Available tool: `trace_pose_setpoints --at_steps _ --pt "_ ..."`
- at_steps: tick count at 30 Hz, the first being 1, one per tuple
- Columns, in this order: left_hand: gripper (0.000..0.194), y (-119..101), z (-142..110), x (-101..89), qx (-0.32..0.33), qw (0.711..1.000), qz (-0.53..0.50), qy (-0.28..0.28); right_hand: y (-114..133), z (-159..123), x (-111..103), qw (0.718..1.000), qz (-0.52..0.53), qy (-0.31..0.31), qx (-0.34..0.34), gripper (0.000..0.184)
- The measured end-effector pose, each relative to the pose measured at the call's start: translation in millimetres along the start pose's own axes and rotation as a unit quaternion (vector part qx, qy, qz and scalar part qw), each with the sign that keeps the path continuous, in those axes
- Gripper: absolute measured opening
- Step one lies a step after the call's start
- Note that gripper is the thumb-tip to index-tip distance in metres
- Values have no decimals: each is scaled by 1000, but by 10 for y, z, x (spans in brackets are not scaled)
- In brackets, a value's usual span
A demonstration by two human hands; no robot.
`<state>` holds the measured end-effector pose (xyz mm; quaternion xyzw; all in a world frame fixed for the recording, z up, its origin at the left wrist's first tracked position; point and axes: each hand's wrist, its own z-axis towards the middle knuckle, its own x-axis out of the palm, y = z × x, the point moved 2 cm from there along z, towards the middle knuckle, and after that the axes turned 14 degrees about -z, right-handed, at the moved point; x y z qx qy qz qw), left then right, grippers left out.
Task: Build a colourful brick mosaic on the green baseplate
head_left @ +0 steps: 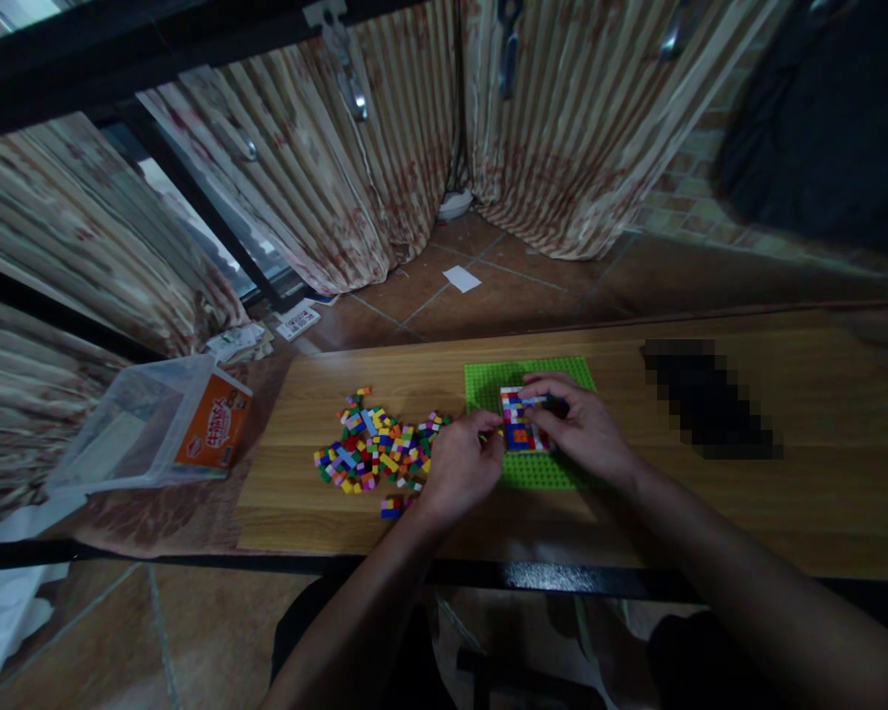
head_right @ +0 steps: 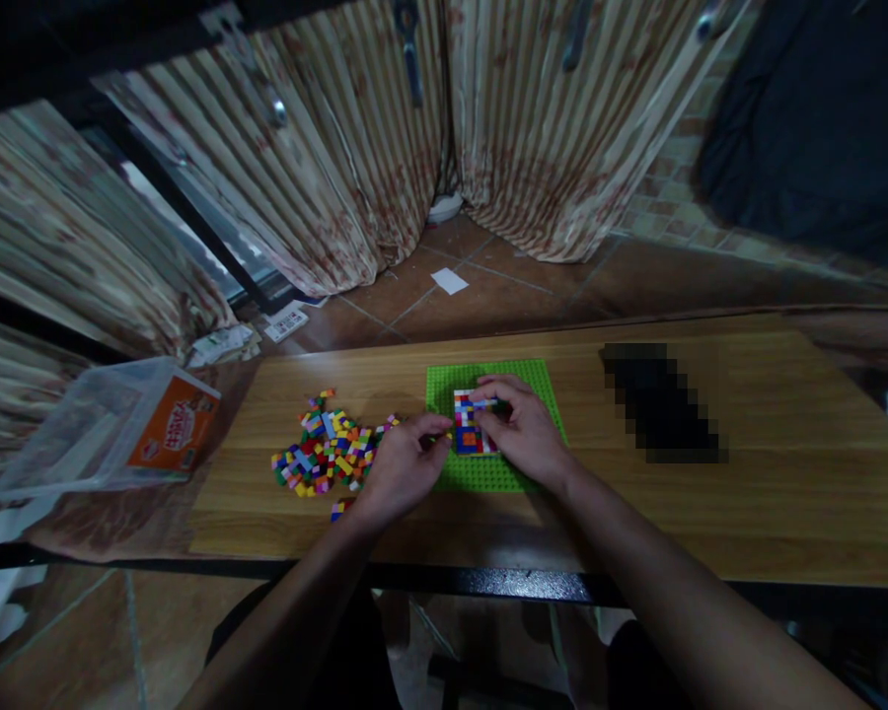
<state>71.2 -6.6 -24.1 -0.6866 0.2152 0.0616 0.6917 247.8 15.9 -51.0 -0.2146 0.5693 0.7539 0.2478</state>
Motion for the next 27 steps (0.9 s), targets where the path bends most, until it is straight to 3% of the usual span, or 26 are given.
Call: trace_pose_setpoints --at_steps 18,23,27 --pt "25 19 27 21 -8 1000 14 -4 -13 27 51 996 64 -26 60 11" --pt "26 6 34 -53 5 1000 -6 -27 7 13 25 999 32 -23 28 12" --pt "28 -17 35 -115 21 997 -62 -38 148 -48 -88 993 -62 -85 -50 13"
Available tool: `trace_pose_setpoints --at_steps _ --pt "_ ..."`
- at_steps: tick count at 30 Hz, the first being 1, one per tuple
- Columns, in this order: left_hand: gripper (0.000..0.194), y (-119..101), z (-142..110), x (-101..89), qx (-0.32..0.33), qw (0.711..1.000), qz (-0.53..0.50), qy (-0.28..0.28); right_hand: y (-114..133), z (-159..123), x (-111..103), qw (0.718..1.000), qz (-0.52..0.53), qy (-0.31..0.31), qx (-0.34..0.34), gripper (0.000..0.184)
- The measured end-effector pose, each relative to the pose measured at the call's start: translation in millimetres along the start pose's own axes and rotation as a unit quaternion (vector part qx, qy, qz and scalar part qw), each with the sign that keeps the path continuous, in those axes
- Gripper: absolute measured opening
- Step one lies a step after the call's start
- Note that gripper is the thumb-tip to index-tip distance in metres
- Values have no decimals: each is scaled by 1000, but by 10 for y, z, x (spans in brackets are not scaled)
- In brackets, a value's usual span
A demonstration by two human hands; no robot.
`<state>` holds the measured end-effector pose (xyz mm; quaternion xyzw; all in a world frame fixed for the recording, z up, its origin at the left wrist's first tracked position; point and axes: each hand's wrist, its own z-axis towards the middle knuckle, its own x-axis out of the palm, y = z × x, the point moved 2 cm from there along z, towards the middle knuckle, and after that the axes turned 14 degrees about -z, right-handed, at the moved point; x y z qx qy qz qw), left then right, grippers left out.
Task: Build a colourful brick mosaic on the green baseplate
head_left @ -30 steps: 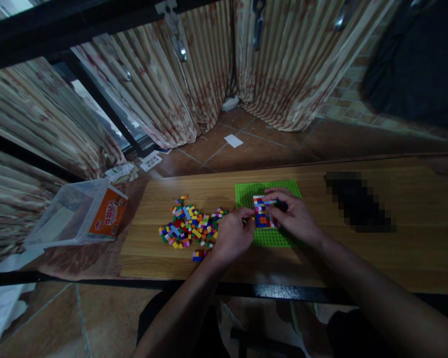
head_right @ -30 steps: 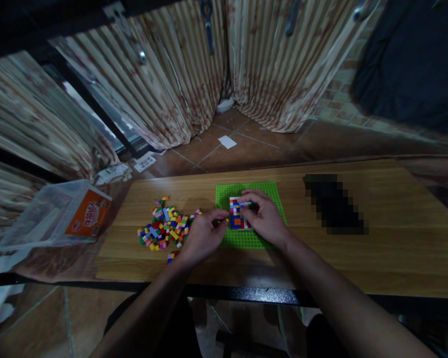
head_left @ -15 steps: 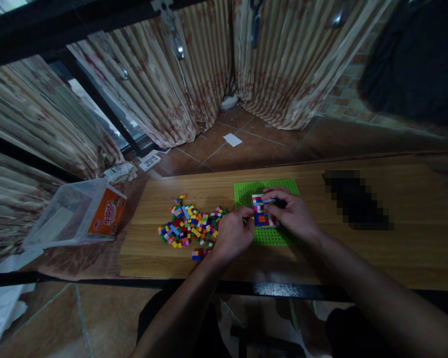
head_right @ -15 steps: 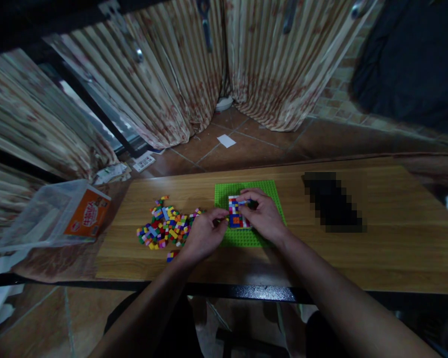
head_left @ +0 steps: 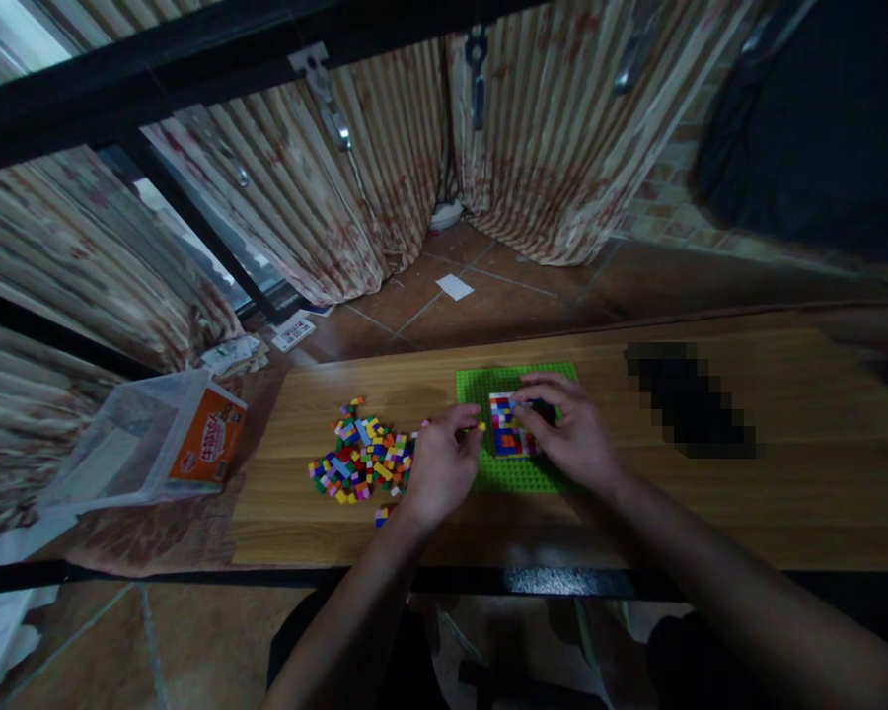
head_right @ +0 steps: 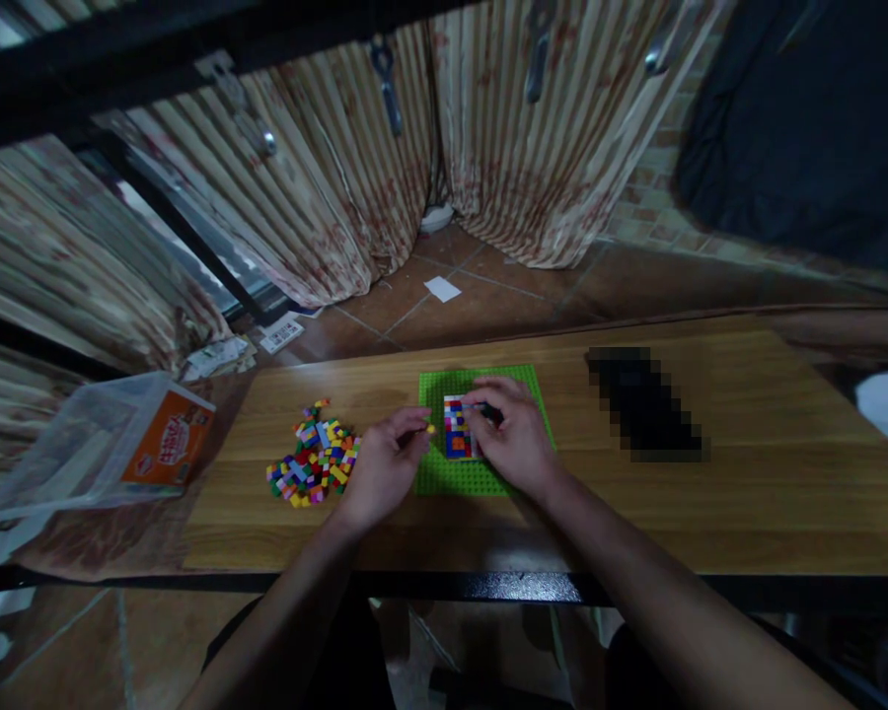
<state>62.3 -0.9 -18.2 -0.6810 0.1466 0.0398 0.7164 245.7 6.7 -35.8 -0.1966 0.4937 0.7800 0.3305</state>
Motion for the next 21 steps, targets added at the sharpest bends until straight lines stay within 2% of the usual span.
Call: trace_pose_setpoints --at_steps 3,5,13,21 --pt "27 -18 -5 -3 4 999 -47 3 158 -50 -78 994 -53 -17 -90 14" --pt "27 -36 -16 15 5 997 -82 14 234 -88 -83 991 -67 -5 -120 15" --pt "31 -50 -51 88 7 992 -118 37 289 -164 2 988 -54 3 -147 13" --pt "29 -12 -49 147 8 989 -139 57 302 -158 -48 985 -67 7 -159 12"
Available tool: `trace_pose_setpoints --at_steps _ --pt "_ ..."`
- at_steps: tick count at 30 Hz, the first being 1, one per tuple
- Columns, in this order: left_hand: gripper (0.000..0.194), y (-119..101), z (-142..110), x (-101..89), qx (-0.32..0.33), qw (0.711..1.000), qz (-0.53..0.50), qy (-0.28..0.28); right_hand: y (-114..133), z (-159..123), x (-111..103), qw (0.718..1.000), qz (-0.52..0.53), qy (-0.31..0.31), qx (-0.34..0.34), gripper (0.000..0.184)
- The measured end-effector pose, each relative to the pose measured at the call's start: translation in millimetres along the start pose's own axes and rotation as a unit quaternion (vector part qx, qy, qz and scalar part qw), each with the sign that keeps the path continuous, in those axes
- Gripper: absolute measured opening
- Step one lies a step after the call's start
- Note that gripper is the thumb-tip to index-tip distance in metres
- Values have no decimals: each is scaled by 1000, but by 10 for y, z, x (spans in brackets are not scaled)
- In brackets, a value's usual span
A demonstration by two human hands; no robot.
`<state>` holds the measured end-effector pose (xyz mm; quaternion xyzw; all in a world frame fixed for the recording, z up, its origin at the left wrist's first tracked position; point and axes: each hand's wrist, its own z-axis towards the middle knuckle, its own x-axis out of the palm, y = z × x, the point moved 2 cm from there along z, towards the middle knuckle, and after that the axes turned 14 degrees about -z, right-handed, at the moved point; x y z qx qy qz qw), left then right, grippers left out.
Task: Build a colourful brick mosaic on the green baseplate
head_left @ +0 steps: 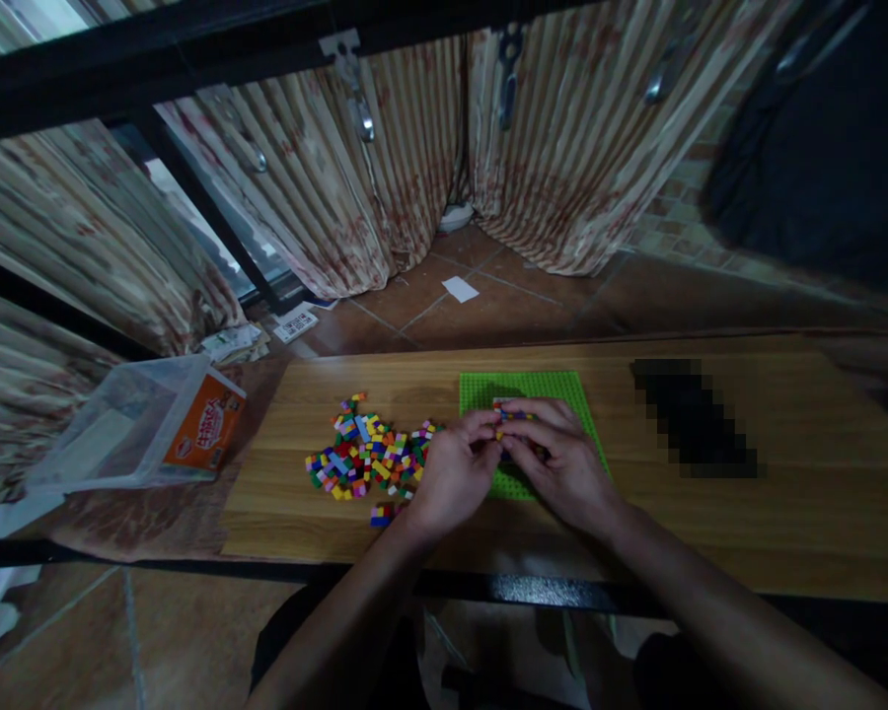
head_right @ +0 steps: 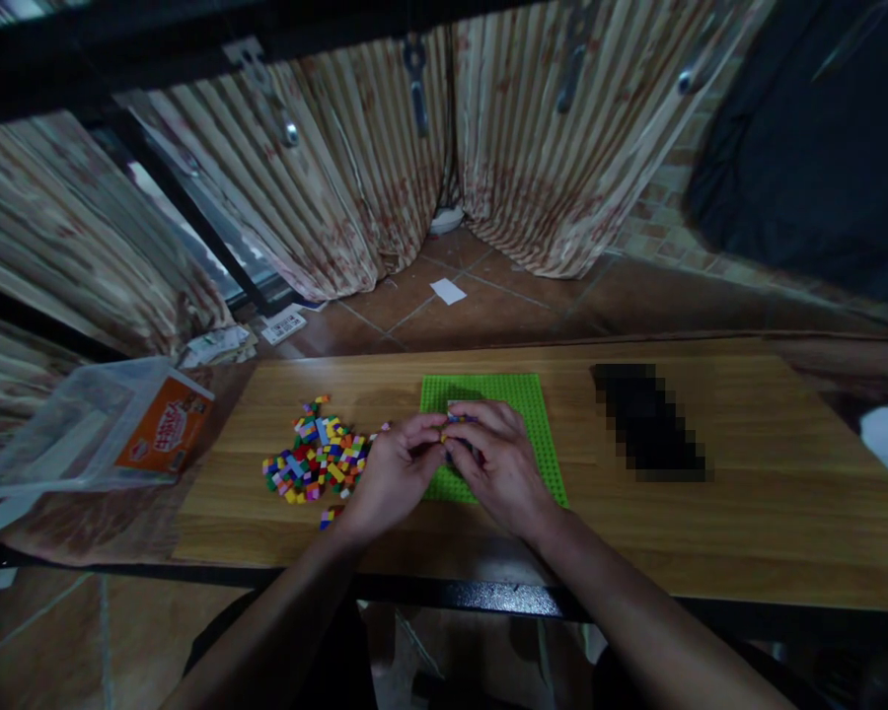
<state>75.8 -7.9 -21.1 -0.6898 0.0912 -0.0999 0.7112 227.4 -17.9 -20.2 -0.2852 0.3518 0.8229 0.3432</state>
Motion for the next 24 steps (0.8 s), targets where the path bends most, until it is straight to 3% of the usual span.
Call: trace_pose_setpoints --at_steps 17,24 --pt "23 58 -12 37 10 1000 15 23 -96 -30 -79 996 -41 72 -34 14" --pt "25 40 4 -44 -16 986 158 -43 -378 -53 -136 994 -62 34 78 16"
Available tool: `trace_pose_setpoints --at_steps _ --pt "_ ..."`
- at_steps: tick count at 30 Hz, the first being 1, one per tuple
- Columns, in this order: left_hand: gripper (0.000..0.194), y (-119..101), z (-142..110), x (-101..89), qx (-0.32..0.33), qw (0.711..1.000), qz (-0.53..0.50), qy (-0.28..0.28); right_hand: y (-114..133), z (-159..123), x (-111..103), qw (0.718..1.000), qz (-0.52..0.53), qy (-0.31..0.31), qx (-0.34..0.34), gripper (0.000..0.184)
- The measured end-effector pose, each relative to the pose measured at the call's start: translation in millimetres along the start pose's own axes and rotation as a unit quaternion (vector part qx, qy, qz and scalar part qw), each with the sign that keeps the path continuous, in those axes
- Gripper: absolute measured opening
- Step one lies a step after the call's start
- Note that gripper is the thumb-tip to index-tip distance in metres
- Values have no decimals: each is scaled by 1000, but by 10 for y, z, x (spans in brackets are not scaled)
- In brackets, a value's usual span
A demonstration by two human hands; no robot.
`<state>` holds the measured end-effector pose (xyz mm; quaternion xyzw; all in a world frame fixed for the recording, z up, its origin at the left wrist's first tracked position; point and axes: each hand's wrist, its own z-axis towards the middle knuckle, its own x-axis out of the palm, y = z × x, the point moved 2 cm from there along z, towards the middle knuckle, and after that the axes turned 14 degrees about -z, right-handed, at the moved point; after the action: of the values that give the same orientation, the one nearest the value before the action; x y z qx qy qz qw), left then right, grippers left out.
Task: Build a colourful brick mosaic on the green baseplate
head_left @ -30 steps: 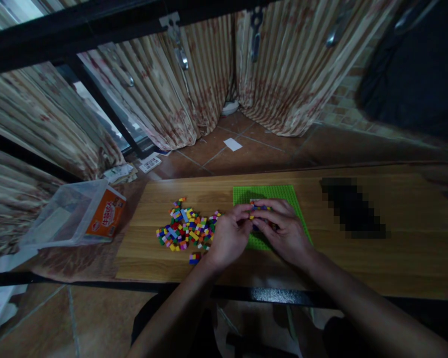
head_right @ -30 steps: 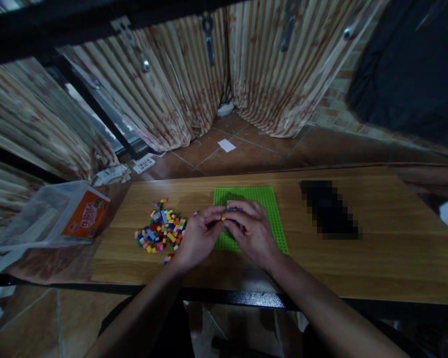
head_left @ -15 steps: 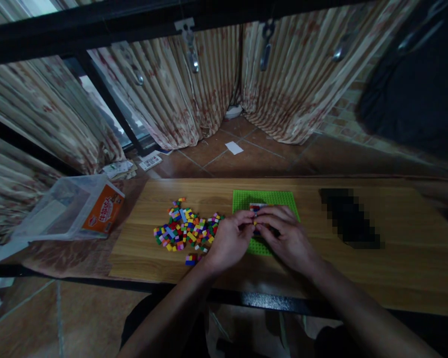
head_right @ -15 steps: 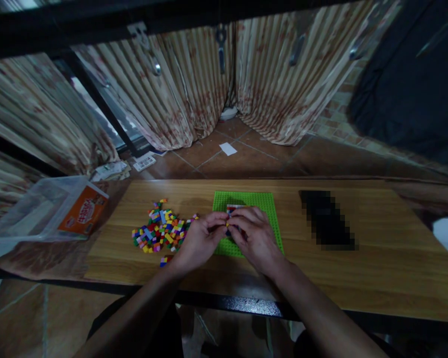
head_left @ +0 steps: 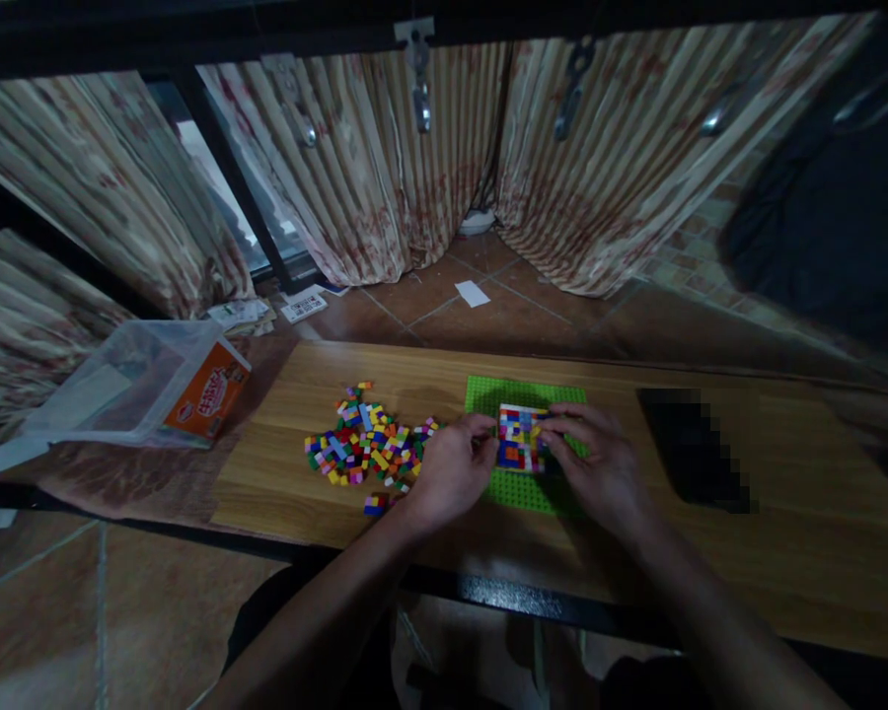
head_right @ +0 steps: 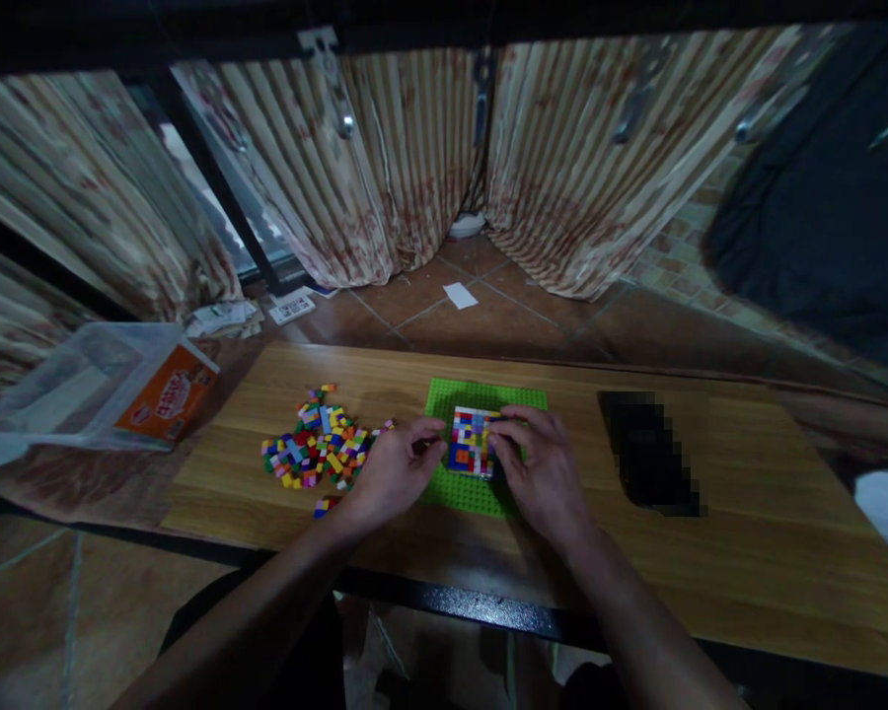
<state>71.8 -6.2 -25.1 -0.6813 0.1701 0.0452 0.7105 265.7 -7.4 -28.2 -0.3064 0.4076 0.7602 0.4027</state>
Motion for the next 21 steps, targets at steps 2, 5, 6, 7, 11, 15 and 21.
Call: trace_pose_setpoints --at_steps 2,5,6,7,11,15,21 --pt "26 -16 5 -24 -12 999 47 -4 -22 -7 25 1000 4 2 15 17" --pt "28 -37 -1 -21 -27 995 93 19 2 -20 74 1000 10 5 20 16" --pt "28 -39 -5 -12 -27 994 100 30 12 -22 87 1000 9 5 20 15" --pt "28 -38 -10 -1 -25 994 102 39 20 -23 99 1000 9 6 22 15" --pt "27 -16 -18 31 -6 994 93 58 22 -17 135 999 18 5 36 14" --pt "26 -6 -17 33 -1 994 89 63 7 -5 175 997 42 -9 64 12" --pt "28 -45 -25 26 1 993 97 63 -34 -2 259 986 105 -9 127 12"
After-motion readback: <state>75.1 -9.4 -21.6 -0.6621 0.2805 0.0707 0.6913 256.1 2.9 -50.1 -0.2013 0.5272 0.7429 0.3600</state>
